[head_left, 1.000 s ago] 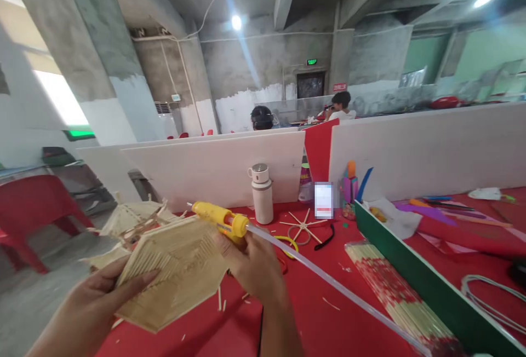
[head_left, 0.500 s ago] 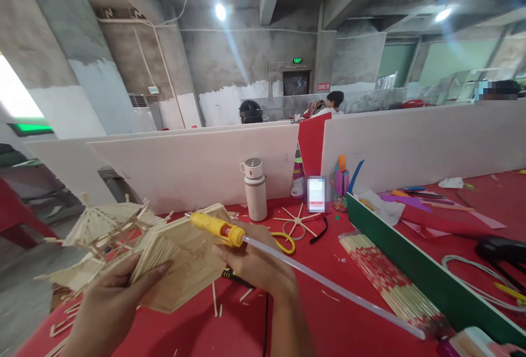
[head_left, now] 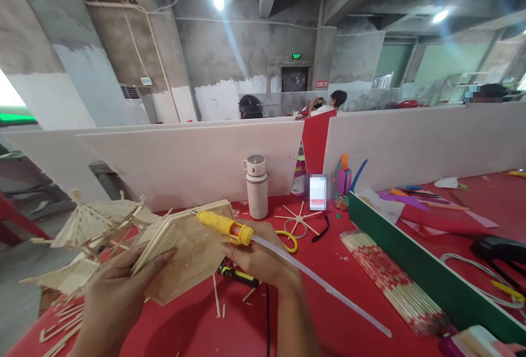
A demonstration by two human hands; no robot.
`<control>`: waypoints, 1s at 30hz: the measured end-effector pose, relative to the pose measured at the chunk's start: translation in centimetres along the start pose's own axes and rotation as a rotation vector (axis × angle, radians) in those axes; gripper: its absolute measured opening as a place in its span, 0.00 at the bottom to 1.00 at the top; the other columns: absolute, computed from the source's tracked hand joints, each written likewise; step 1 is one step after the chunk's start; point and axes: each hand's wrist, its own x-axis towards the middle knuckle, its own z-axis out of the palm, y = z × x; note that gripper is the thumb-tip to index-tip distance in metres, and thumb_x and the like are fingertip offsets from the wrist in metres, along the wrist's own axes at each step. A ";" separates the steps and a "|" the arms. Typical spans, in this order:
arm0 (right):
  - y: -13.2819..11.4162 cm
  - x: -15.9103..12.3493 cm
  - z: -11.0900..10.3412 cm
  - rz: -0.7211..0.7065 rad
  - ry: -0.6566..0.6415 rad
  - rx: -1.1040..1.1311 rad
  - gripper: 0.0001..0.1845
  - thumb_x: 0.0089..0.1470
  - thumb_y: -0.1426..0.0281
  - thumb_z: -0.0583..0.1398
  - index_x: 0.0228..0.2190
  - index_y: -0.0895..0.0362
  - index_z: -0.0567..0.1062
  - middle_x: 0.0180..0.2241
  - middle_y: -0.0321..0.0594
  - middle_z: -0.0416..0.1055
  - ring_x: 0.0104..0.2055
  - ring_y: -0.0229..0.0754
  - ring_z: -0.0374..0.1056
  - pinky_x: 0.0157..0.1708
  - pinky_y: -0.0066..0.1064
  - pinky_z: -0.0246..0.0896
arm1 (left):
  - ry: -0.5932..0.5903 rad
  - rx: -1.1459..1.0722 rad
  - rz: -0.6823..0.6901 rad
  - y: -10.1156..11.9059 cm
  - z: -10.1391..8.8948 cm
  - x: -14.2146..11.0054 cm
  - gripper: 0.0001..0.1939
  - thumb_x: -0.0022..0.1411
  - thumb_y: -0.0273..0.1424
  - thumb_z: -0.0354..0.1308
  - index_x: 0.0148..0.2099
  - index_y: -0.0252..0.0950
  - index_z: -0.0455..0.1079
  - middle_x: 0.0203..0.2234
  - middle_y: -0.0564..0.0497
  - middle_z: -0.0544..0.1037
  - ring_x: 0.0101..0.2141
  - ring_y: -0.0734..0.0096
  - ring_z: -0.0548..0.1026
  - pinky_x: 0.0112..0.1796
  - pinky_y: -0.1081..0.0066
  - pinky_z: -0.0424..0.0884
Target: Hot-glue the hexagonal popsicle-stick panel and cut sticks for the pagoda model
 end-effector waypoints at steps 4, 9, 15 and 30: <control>0.7 0.0 0.3 0.039 0.067 -0.029 0.05 0.53 0.66 0.61 0.28 0.54 0.74 0.24 0.33 0.70 0.27 0.37 0.65 0.26 0.24 0.58 | -0.075 -0.129 -0.063 -0.2 0.2 0.2 0.25 0.39 0.44 0.73 0.40 0.36 0.82 0.37 0.48 0.84 0.36 0.58 0.79 0.33 0.72 0.75; 0.2 -0.6 0.8 0.053 0.050 0.039 0.07 0.54 0.65 0.61 0.30 0.55 0.77 0.27 0.36 0.74 0.28 0.40 0.68 0.27 0.26 0.61 | -0.081 -0.205 -0.046 0.7 -0.2 -0.2 0.19 0.38 0.41 0.72 0.34 0.36 0.83 0.29 0.49 0.84 0.30 0.60 0.78 0.29 0.71 0.73; -0.9 -1.0 0.6 0.049 0.156 -0.063 0.11 0.55 0.63 0.60 0.29 0.56 0.78 0.26 0.37 0.75 0.28 0.41 0.69 0.27 0.27 0.62 | -0.044 -0.265 -0.001 0.7 -1.2 -0.1 0.17 0.41 0.40 0.72 0.34 0.37 0.83 0.29 0.50 0.84 0.29 0.63 0.77 0.30 0.73 0.73; -1.8 -0.2 2.4 0.026 0.189 -0.082 0.08 0.54 0.67 0.58 0.26 0.56 0.73 0.23 0.34 0.69 0.26 0.37 0.64 0.25 0.25 0.56 | -0.063 -0.347 -0.063 -1.0 -1.5 1.0 0.20 0.40 0.40 0.73 0.37 0.35 0.82 0.32 0.48 0.84 0.30 0.63 0.78 0.29 0.73 0.74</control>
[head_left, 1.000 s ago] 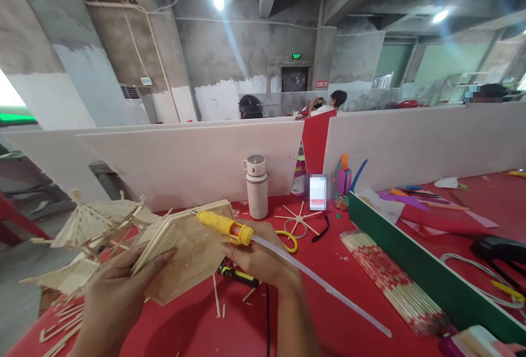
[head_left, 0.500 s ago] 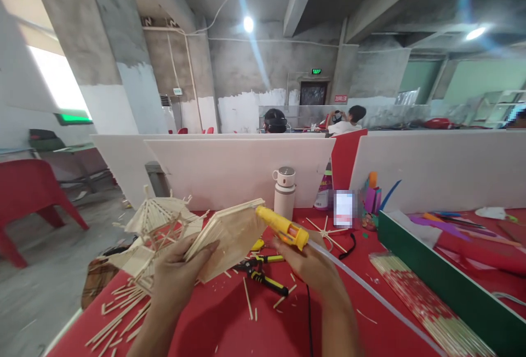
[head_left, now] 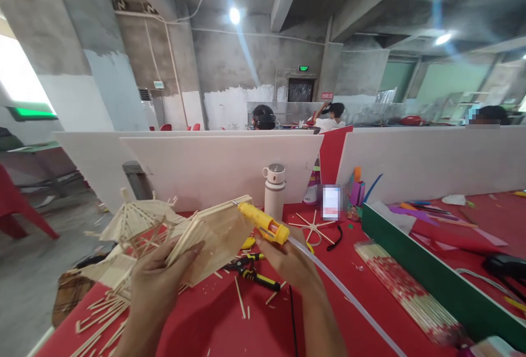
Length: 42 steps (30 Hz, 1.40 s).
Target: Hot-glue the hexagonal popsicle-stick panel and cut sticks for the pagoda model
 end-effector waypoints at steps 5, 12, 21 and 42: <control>-0.5 0.1 -0.1 0.008 0.024 -0.015 0.07 0.54 0.67 0.58 0.25 0.55 0.70 0.21 0.31 0.65 0.24 0.36 0.61 0.24 0.24 0.54 | 0.031 -0.022 0.007 0.1 0.6 -0.2 0.20 0.40 0.41 0.73 0.37 0.37 0.82 0.32 0.50 0.84 0.31 0.66 0.77 0.28 0.77 0.72; -0.7 0.0 0.3 -0.019 0.039 -0.007 0.08 0.52 0.69 0.57 0.23 0.54 0.66 0.21 0.32 0.65 0.24 0.36 0.61 0.24 0.24 0.53 | 0.006 0.076 0.030 -0.1 0.4 -0.2 0.21 0.41 0.43 0.72 0.38 0.35 0.82 0.31 0.48 0.84 0.31 0.63 0.77 0.27 0.76 0.72; -0.5 -0.1 0.8 -0.023 -0.018 -0.058 0.09 0.51 0.68 0.58 0.21 0.54 0.66 0.19 0.31 0.64 0.23 0.36 0.61 0.23 0.24 0.52 | 0.053 0.119 0.049 0.8 1.1 -0.7 0.20 0.41 0.43 0.71 0.36 0.37 0.82 0.31 0.49 0.84 0.30 0.63 0.77 0.25 0.75 0.71; 1.2 0.1 -0.5 0.096 0.098 -0.032 0.12 0.54 0.63 0.59 0.24 0.56 0.73 0.21 0.33 0.66 0.25 0.39 0.61 0.25 0.28 0.57 | -0.017 -0.095 -0.065 0.7 0.7 -0.4 0.20 0.38 0.39 0.74 0.35 0.35 0.82 0.28 0.49 0.83 0.27 0.61 0.79 0.26 0.71 0.75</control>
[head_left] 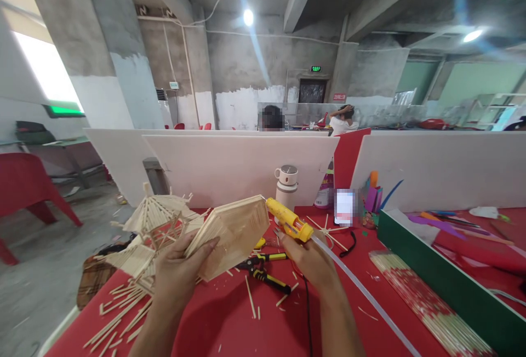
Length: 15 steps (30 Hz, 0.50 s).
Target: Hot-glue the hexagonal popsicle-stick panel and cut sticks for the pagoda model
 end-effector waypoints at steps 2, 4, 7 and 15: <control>-0.5 -0.1 0.2 -0.019 -0.046 0.037 0.11 0.54 0.64 0.59 0.24 0.56 0.74 0.22 0.34 0.67 0.26 0.39 0.62 0.26 0.27 0.58 | -0.035 -0.107 -0.059 -0.1 0.1 0.1 0.21 0.37 0.37 0.75 0.37 0.35 0.81 0.28 0.48 0.84 0.27 0.60 0.79 0.27 0.69 0.76; -0.8 -0.1 0.3 -0.046 -0.065 0.049 0.10 0.54 0.65 0.58 0.26 0.56 0.75 0.23 0.34 0.69 0.26 0.39 0.63 0.26 0.27 0.59 | -0.060 -0.223 -0.131 0.0 0.2 0.1 0.22 0.37 0.35 0.76 0.38 0.35 0.81 0.29 0.48 0.84 0.27 0.60 0.80 0.28 0.67 0.77; -0.7 0.1 0.4 -0.089 -0.001 0.003 0.09 0.55 0.66 0.59 0.29 0.57 0.76 0.25 0.35 0.71 0.28 0.40 0.66 0.29 0.28 0.60 | -0.081 -0.354 -0.231 0.4 0.3 0.1 0.23 0.36 0.31 0.76 0.38 0.35 0.80 0.29 0.48 0.84 0.26 0.60 0.81 0.29 0.67 0.79; 0.1 0.0 0.3 -0.140 0.036 -0.058 0.10 0.56 0.65 0.59 0.25 0.56 0.71 0.22 0.34 0.68 0.25 0.38 0.64 0.27 0.27 0.58 | -0.072 -0.435 -0.308 1.0 0.4 -0.1 0.23 0.35 0.26 0.76 0.39 0.34 0.79 0.30 0.47 0.84 0.28 0.58 0.82 0.32 0.65 0.81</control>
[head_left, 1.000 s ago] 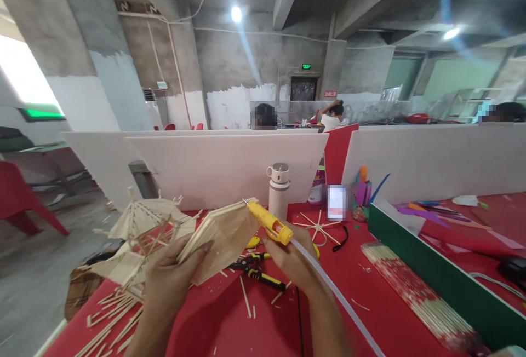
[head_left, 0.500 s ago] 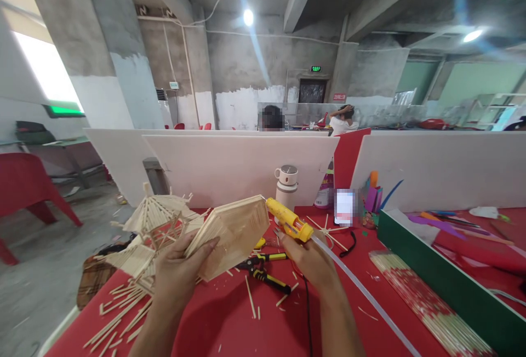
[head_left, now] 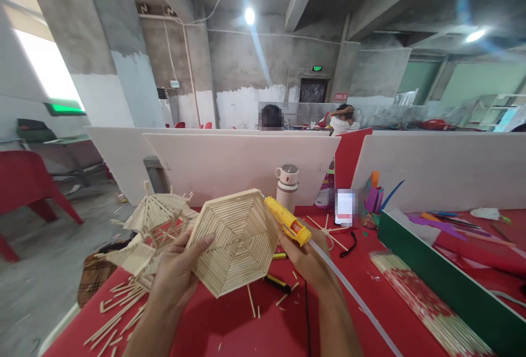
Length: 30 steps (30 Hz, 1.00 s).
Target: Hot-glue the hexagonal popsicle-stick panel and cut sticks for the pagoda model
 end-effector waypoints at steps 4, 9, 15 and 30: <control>-0.2 0.0 0.1 -0.010 -0.018 0.003 0.08 0.56 0.65 0.58 0.28 0.55 0.73 0.24 0.34 0.71 0.27 0.39 0.66 0.29 0.28 0.59 | 0.009 0.003 0.001 -0.1 -0.1 0.1 0.24 0.34 0.26 0.76 0.39 0.34 0.79 0.30 0.47 0.85 0.29 0.57 0.83 0.32 0.64 0.81; -0.2 0.0 0.4 -0.025 -0.024 -0.007 0.08 0.57 0.67 0.57 0.29 0.55 0.74 0.24 0.34 0.70 0.27 0.39 0.65 0.29 0.28 0.59 | 0.008 0.001 -0.003 -0.1 0.1 0.0 0.24 0.34 0.27 0.76 0.39 0.33 0.79 0.30 0.47 0.85 0.28 0.57 0.83 0.31 0.64 0.81; -1.0 -0.4 1.5 -0.066 -0.067 -0.011 0.06 0.54 0.69 0.59 0.26 0.55 0.72 0.24 0.35 0.71 0.26 0.39 0.65 0.27 0.27 0.58 | -0.011 -0.014 -0.017 -0.2 0.4 -0.2 0.25 0.33 0.26 0.77 0.39 0.34 0.79 0.30 0.47 0.85 0.28 0.58 0.82 0.32 0.65 0.81; -1.9 -0.7 2.2 -0.085 -0.089 -0.024 0.10 0.57 0.64 0.57 0.35 0.55 0.77 0.31 0.40 0.77 0.33 0.43 0.71 0.33 0.29 0.66 | -0.056 -0.067 -0.024 -0.2 0.5 -0.3 0.26 0.35 0.24 0.77 0.41 0.31 0.78 0.32 0.44 0.85 0.32 0.56 0.83 0.34 0.67 0.80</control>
